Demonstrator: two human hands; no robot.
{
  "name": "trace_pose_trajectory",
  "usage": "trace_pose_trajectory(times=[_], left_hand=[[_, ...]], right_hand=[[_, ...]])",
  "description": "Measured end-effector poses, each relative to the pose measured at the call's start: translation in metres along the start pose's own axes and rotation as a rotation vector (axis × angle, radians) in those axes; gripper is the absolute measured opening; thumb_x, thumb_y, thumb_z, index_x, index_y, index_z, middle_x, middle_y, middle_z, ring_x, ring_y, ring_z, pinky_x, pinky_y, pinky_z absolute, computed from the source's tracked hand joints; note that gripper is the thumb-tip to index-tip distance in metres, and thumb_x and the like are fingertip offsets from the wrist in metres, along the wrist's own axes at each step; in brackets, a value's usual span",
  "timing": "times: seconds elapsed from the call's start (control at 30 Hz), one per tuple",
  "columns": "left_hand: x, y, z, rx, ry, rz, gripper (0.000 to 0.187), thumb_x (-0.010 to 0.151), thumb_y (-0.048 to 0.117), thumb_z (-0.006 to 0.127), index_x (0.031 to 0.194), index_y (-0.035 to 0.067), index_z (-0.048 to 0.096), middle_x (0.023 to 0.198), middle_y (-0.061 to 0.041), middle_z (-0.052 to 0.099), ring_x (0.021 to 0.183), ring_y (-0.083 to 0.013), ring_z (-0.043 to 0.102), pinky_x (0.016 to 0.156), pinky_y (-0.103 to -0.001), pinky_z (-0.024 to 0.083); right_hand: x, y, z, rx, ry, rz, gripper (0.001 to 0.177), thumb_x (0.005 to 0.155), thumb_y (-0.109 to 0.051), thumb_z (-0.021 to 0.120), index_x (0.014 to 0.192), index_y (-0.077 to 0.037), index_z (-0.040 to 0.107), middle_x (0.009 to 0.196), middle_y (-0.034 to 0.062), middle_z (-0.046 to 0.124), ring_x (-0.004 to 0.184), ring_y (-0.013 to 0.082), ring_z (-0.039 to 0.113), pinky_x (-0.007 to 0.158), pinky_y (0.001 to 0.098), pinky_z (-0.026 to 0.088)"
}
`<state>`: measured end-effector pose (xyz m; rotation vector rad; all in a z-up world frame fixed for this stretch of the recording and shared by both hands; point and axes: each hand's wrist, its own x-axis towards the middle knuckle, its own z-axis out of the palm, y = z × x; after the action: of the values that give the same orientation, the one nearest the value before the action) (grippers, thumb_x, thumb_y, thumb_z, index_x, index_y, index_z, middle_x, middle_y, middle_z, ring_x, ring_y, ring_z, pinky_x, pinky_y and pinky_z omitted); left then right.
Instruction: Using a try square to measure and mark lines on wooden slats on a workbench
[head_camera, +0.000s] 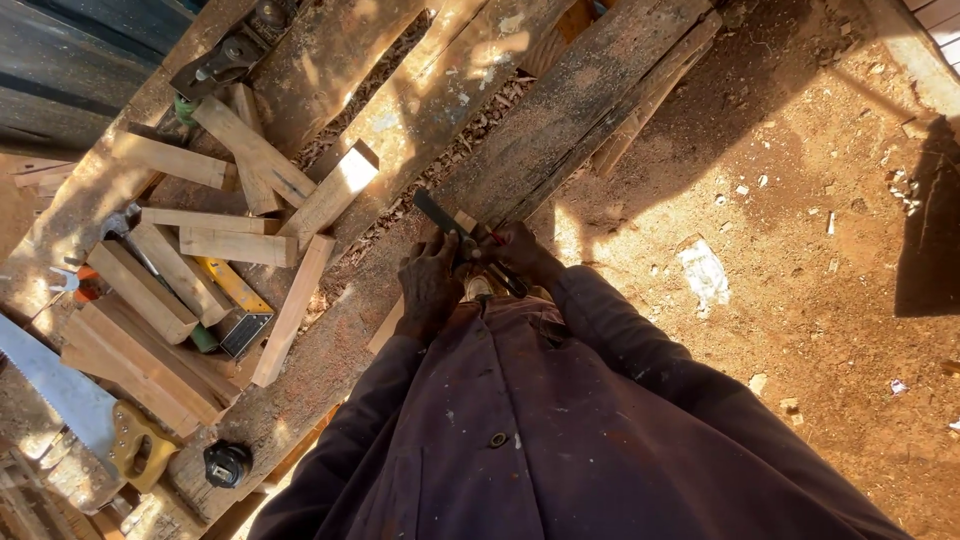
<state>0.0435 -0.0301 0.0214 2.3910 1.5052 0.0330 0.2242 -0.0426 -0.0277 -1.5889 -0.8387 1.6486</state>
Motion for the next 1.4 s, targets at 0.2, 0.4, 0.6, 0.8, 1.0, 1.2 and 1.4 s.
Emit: trace_pose_trajectory(times=[0.2, 0.4, 0.6, 0.8, 1.0, 1.2, 1.4], left_hand=[[0.002, -0.005, 0.008, 0.053, -0.037, 0.028, 0.065, 0.087, 0.040, 0.074, 0.146, 0.019, 0.057, 0.142, -0.013, 0.060, 0.122, -0.0389, 0.061, 0.090, -0.052, 0.054], [0.000, -0.001, 0.001, 0.075, -0.044, 0.029, 0.065, 0.089, 0.039, 0.072, 0.148, 0.018, 0.055, 0.142, -0.015, 0.058, 0.122, -0.0400, 0.060, 0.090, -0.052, 0.053], [0.003, 0.005, -0.008, 0.078, -0.088, 0.021, 0.065, 0.090, 0.038, 0.071, 0.149, 0.015, 0.054, 0.145, -0.018, 0.057, 0.124, -0.0415, 0.059, 0.093, -0.054, 0.053], [0.006, 0.002, 0.003, 0.070, -0.111, -0.032, 0.064, 0.092, 0.041, 0.071, 0.149, 0.018, 0.054, 0.145, -0.016, 0.058, 0.127, -0.0405, 0.059, 0.096, -0.053, 0.051], [0.005, 0.012, -0.008, 0.088, -0.137, -0.065, 0.063, 0.091, 0.042, 0.071, 0.148, 0.020, 0.054, 0.146, -0.015, 0.058, 0.128, -0.0408, 0.059, 0.098, -0.053, 0.052], [0.009, 0.003, 0.008, 0.124, -0.172, -0.086, 0.066, 0.091, 0.046, 0.070, 0.150, 0.022, 0.053, 0.149, -0.014, 0.057, 0.131, -0.0402, 0.058, 0.099, -0.054, 0.051], [0.009, 0.005, 0.004, 0.110, -0.190, -0.110, 0.068, 0.093, 0.047, 0.069, 0.153, 0.024, 0.050, 0.153, -0.013, 0.054, 0.134, -0.0403, 0.055, 0.102, -0.058, 0.051]], right_hand=[[0.005, 0.000, 0.005, 0.021, -0.001, 0.030, 0.028, 0.063, -0.034, 0.093, 0.082, -0.016, 0.084, 0.068, 0.0126, 0.068, 0.072, 0.0222, 0.066, 0.075, 0.0269, 0.046], [0.001, 0.001, -0.003, 0.047, 0.016, 0.035, 0.026, 0.063, -0.033, 0.094, 0.080, -0.016, 0.084, 0.067, 0.0111, 0.069, 0.072, 0.0190, 0.067, 0.074, 0.0252, 0.047], [-0.003, 0.004, -0.007, 0.024, -0.030, -0.019, 0.018, 0.073, -0.032, 0.087, 0.084, -0.018, 0.084, 0.073, 0.0054, 0.072, 0.075, 0.0172, 0.065, 0.079, 0.0236, 0.040], [0.074, 0.115, -0.048, -0.694, 0.364, -1.373, 0.029, 0.101, -0.021, 0.069, 0.127, -0.008, 0.070, 0.112, 0.0162, 0.063, 0.098, 0.0302, 0.068, 0.082, 0.0382, 0.055], [0.020, 0.001, -0.046, -0.446, -0.067, -0.521, 0.017, 0.081, -0.020, 0.062, 0.083, -0.005, 0.071, 0.075, 0.0231, 0.067, 0.077, 0.0408, 0.070, 0.067, 0.0458, 0.049], [0.004, -0.027, -0.029, -0.504, 0.039, -0.508, 0.015, 0.080, -0.013, 0.069, 0.094, -0.011, 0.074, 0.080, 0.0151, 0.075, 0.087, 0.0371, 0.074, 0.075, 0.0447, 0.057], [-0.003, -0.042, -0.017, -0.524, 0.030, -0.588, 0.013, 0.085, -0.017, 0.064, 0.080, -0.011, 0.075, 0.071, 0.0183, 0.069, 0.077, 0.0409, 0.071, 0.064, 0.0437, 0.055]])
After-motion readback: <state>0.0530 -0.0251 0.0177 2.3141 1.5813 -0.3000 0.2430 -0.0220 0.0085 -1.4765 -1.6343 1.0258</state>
